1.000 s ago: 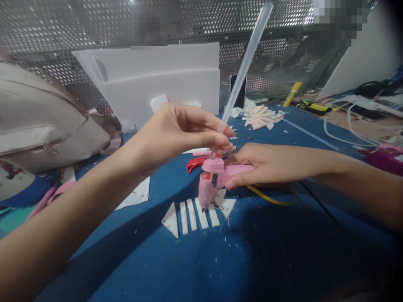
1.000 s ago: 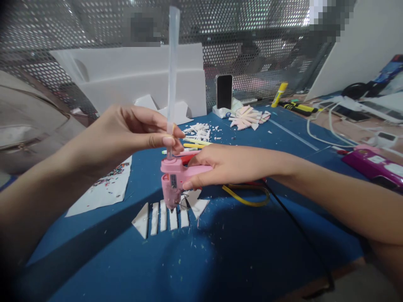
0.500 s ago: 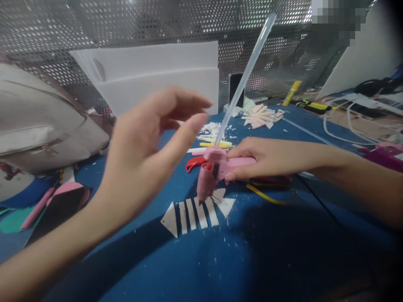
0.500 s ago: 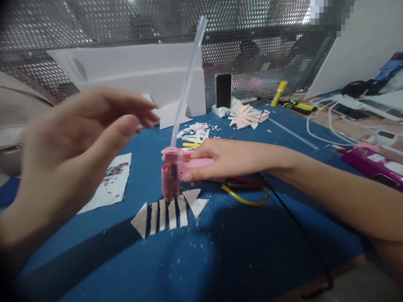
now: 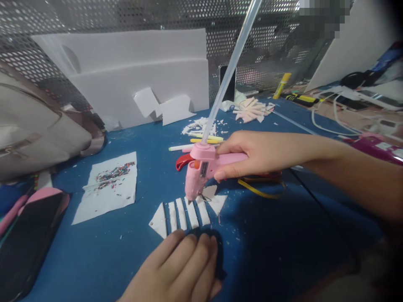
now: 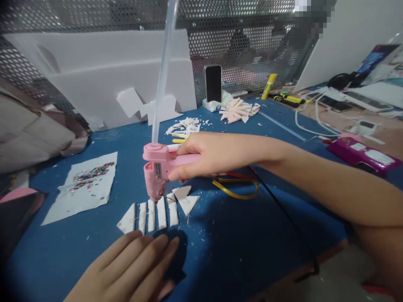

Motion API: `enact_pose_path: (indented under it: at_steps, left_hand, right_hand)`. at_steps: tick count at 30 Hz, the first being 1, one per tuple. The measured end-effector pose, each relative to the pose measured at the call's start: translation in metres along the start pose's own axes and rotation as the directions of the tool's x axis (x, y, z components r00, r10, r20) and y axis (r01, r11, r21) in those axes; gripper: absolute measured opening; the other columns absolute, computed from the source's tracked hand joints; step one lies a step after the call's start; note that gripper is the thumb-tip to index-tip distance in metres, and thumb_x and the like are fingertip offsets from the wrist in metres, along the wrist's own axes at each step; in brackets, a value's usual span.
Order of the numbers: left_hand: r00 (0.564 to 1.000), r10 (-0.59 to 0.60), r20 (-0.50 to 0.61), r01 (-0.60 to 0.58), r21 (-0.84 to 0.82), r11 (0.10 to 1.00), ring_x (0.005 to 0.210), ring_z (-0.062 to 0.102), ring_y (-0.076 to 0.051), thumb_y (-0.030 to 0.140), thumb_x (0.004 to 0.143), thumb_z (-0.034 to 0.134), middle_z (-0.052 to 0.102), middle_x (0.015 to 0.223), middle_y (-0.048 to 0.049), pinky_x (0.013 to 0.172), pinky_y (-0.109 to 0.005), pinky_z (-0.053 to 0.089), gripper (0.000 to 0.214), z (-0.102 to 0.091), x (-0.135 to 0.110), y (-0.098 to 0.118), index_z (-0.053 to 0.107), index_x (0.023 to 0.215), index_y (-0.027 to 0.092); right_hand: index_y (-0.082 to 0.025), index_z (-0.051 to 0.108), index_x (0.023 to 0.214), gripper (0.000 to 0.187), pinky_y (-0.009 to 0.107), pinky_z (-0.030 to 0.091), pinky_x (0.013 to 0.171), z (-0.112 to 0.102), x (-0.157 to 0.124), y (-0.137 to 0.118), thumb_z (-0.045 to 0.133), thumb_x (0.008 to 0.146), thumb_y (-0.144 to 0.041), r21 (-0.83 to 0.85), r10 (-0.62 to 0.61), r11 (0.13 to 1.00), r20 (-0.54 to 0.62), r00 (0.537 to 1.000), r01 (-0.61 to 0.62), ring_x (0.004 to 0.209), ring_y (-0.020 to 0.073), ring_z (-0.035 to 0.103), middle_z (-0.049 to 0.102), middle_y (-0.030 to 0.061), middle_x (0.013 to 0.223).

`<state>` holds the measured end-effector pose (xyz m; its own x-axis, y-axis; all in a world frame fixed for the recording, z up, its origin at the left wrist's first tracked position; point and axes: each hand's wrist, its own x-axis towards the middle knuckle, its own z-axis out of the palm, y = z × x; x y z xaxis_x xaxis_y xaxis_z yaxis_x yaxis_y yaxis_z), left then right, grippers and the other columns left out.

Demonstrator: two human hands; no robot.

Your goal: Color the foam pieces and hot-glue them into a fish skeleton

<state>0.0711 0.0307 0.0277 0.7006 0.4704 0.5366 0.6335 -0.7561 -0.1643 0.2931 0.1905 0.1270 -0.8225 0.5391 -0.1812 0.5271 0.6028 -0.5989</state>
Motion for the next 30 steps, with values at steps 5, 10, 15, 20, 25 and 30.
enact_pose_path:
  at_steps: [5,10,15,20,25,30]
  left_hand:
    - [0.999,0.014,0.05,-0.015,0.023,1.0,0.084,0.059,-0.016,0.029,0.102,0.044,0.071,0.101,-0.0036,0.088,-0.034,0.043,0.032,0.006,0.0,-0.005,0.07,0.109,0.011]
    - [0.994,0.009,0.108,-0.011,0.017,1.0,0.092,0.056,-0.019,0.037,0.102,0.041,0.069,0.11,-0.0051,0.09,-0.035,0.041,0.04,0.01,0.005,-0.003,0.066,0.118,0.01]
    - [0.99,-0.001,0.139,-0.004,0.039,0.999,0.096,0.054,-0.021,0.049,0.102,0.035,0.067,0.122,-0.0069,0.091,-0.035,0.04,0.053,0.014,0.006,0.0,0.065,0.122,0.009]
    - [0.991,-0.004,0.135,-0.004,0.059,0.998,0.103,0.057,-0.023,0.059,0.098,0.037,0.064,0.131,-0.0108,0.093,-0.036,0.041,0.064,0.015,0.005,0.004,0.065,0.121,0.006]
    - [0.996,-0.021,0.084,0.013,0.098,0.995,0.114,0.058,-0.023,0.057,0.101,0.029,0.065,0.129,-0.0107,0.097,-0.034,0.04,0.064,0.018,0.003,0.009,0.067,0.119,0.01]
    - [0.997,-0.051,0.056,0.045,0.106,0.993,0.12,0.057,-0.021,0.028,0.104,0.021,0.065,0.129,-0.0082,0.102,-0.034,0.038,0.051,0.026,-0.001,0.009,0.066,0.121,0.01]
  right_hand:
    - [-0.015,0.062,0.082,0.056,0.022,0.028,0.049,0.0,-0.002,-0.003,0.05,0.088,-0.069,0.008,0.019,1.0,0.0,1.0,-0.019,0.056,0.0078,0.044,0.05,-0.0019,0.068]
    - [-0.014,0.066,0.09,0.051,0.023,0.03,0.053,-0.001,-0.002,-0.005,0.051,0.091,-0.063,0.001,0.028,1.0,0.004,1.0,-0.028,0.061,0.009,0.047,0.057,0.0006,0.075]
    - [-0.015,0.063,0.083,0.052,0.022,0.027,0.048,-0.001,-0.002,-0.005,0.052,0.089,-0.065,0.009,0.032,0.999,0.008,0.999,-0.032,0.055,0.0073,0.042,0.052,-0.0023,0.066]
    - [-0.016,0.064,0.083,0.046,0.022,0.032,0.053,0.0,0.001,-0.001,0.055,0.09,-0.061,0.04,-0.005,0.999,0.021,1.0,0.004,0.058,0.0086,0.047,0.056,-0.002,0.069]
    - [-0.018,0.067,0.091,0.04,0.023,0.035,0.059,0.003,0.004,0.005,0.057,0.091,-0.057,0.058,-0.02,0.998,0.053,0.998,0.017,0.068,0.0118,0.053,0.063,0.0003,0.083]
    - [-0.02,0.069,0.096,0.037,0.025,0.035,0.06,0.005,0.004,0.006,0.058,0.09,-0.054,0.073,0.009,0.997,0.071,0.997,-0.014,0.069,0.0133,0.054,0.065,0.0001,0.085]
